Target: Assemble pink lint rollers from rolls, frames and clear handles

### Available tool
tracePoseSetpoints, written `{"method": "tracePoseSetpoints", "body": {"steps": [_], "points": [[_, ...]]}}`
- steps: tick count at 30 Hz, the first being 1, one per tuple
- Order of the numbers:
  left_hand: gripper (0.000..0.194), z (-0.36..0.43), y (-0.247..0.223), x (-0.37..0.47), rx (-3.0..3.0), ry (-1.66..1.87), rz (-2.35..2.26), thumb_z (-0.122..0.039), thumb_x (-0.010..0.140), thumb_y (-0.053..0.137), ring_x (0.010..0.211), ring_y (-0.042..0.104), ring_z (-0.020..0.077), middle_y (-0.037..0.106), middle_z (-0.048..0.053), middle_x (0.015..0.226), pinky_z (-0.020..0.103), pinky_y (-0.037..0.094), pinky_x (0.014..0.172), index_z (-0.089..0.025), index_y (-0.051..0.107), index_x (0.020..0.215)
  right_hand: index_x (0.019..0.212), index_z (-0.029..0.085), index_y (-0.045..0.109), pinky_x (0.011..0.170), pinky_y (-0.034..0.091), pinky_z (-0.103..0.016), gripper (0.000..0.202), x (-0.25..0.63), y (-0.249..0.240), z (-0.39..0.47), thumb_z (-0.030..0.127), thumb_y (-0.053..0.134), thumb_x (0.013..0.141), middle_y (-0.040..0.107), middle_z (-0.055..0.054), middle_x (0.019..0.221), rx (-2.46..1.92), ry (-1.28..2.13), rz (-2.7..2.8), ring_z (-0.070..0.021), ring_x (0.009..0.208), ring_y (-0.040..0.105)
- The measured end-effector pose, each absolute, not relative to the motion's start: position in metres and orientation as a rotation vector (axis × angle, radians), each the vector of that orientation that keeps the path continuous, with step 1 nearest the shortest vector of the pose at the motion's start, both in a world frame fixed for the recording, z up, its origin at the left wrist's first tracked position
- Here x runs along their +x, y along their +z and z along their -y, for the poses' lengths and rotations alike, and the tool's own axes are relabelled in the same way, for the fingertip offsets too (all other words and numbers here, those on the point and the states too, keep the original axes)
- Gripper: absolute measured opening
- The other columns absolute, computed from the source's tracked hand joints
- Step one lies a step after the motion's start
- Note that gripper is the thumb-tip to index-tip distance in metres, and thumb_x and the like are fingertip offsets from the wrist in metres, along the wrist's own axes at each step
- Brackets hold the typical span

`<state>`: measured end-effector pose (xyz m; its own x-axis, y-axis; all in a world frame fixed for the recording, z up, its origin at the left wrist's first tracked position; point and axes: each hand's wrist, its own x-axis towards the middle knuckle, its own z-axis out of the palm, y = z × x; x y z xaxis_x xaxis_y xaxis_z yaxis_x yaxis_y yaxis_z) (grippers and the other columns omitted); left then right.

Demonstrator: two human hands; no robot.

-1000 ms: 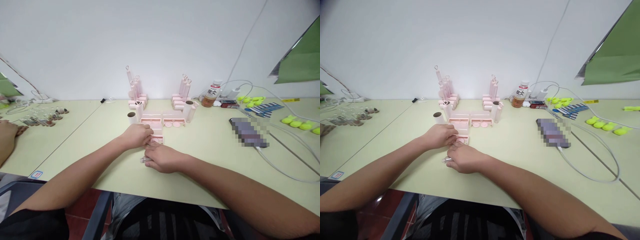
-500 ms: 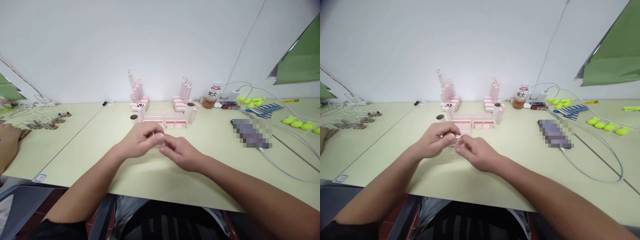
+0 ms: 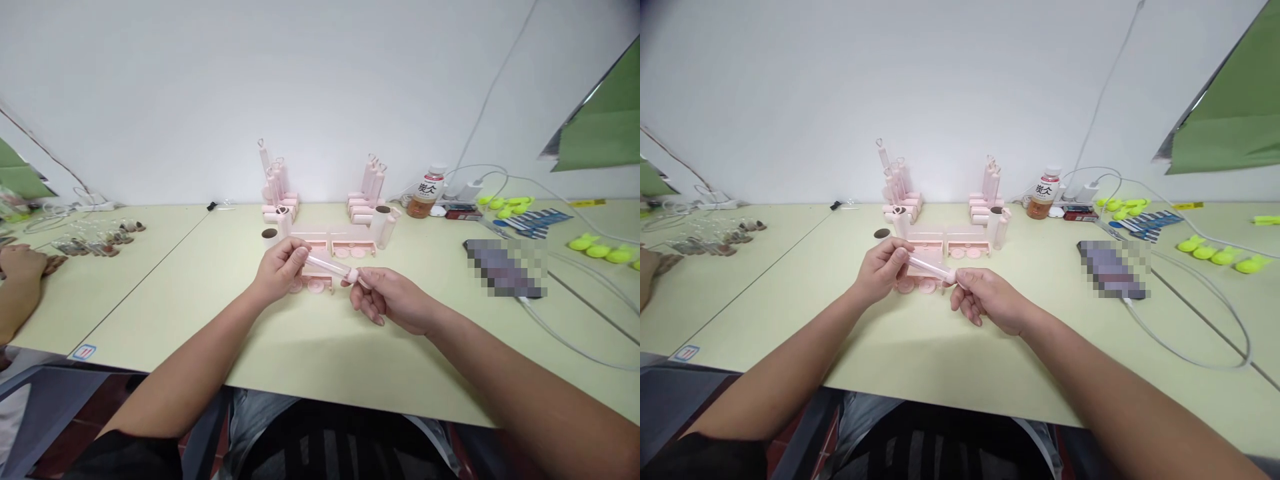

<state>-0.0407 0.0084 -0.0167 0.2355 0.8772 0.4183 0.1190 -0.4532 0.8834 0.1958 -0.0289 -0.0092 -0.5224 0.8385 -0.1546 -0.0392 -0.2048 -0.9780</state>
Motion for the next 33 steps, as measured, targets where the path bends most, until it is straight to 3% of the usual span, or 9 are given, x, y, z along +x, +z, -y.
{"method": "tracePoseSetpoints", "body": {"steps": [4,7,11,15,20,25,29,33], "points": [[0.037,-0.011,-0.016,-0.044,1.874,1.071,-0.928,-0.056,0.088,0.057,0.045,0.044,0.0086,0.050,-0.004,0.061,0.024,0.035,0.046,-0.019,0.054,0.088,0.078,0.016,0.058,0.036,0.033,-0.019,0.048,0.194,-0.012,0.030,0.063,0.063,0.081,0.059,0.001,0.061,-0.956,1.792,1.440,-0.0062,0.041,0.044],[0.038,-0.009,-0.011,-0.046,2.339,0.998,-1.031,-0.055,0.080,0.068,0.069,0.057,0.0154,0.062,0.002,0.078,0.031,0.044,0.066,-0.018,0.057,0.086,0.071,0.017,0.053,0.039,0.035,-0.020,0.046,0.192,-0.015,0.030,0.060,0.066,0.081,0.056,0.003,0.060,-1.033,1.691,1.519,-0.0060,0.043,0.044],[0.035,0.004,-0.006,-0.036,2.892,0.741,-1.062,-0.053,0.085,0.064,0.092,0.060,0.0229,0.069,0.006,0.095,0.039,0.039,0.085,-0.019,0.064,0.090,0.078,0.018,0.054,0.044,0.039,-0.021,0.045,0.188,-0.018,0.034,0.061,0.065,0.081,0.057,0.003,0.062,-1.135,1.530,1.649,-0.0088,0.050,0.048],[0.031,0.022,-0.008,-0.020,2.997,0.524,-0.954,-0.044,0.097,0.047,0.089,0.063,0.0204,0.070,0.007,0.097,0.035,0.041,0.077,-0.016,0.062,0.098,0.079,0.020,0.051,0.047,0.039,-0.023,0.045,0.184,-0.019,0.039,0.064,0.059,0.084,0.055,0.003,0.060,-1.069,1.475,1.759,-0.0109,0.052,0.049],[0.031,0.030,-0.008,-0.015,2.957,0.511,-1.010,-0.041,0.100,0.037,0.081,0.063,0.0213,0.068,0.008,0.093,0.032,0.042,0.067,-0.016,0.055,0.109,0.065,0.019,0.049,0.055,0.040,-0.027,0.055,0.186,-0.022,0.040,0.066,0.040,0.093,0.051,0.000,0.059,-0.959,1.276,1.892,-0.0122,0.055,0.048],[0.033,0.031,-0.011,-0.016,2.827,0.530,-1.017,-0.047,0.097,0.040,0.077,0.063,0.0216,0.067,0.007,0.089,0.031,0.044,0.066,-0.018,0.055,0.099,0.062,0.020,0.048,0.054,0.039,-0.028,0.060,0.186,-0.025,0.040,0.069,0.032,0.094,0.050,0.000,0.056,-0.993,1.285,1.905,-0.0131,0.053,0.046],[0.033,0.029,-0.020,-0.017,2.684,0.662,-0.908,-0.049,0.095,0.043,0.078,0.063,0.0206,0.067,0.005,0.087,0.031,0.045,0.069,-0.019,0.057,0.101,0.062,0.020,0.050,0.054,0.040,-0.028,0.058,0.183,-0.025,0.041,0.068,0.039,0.092,0.051,0.000,0.055,-0.932,1.383,1.846,-0.0136,0.052,0.047],[0.033,0.026,-0.024,-0.020,2.271,1.114,-0.744,-0.051,0.095,0.043,0.068,0.058,0.0147,0.062,0.003,0.079,0.028,0.045,0.063,-0.019,0.053,0.096,0.065,0.021,0.052,0.054,0.045,-0.032,0.055,0.183,-0.021,0.043,0.068,0.040,0.091,0.051,0.000,0.053,-0.709,1.717,1.537,-0.0150,0.049,0.050]]}}
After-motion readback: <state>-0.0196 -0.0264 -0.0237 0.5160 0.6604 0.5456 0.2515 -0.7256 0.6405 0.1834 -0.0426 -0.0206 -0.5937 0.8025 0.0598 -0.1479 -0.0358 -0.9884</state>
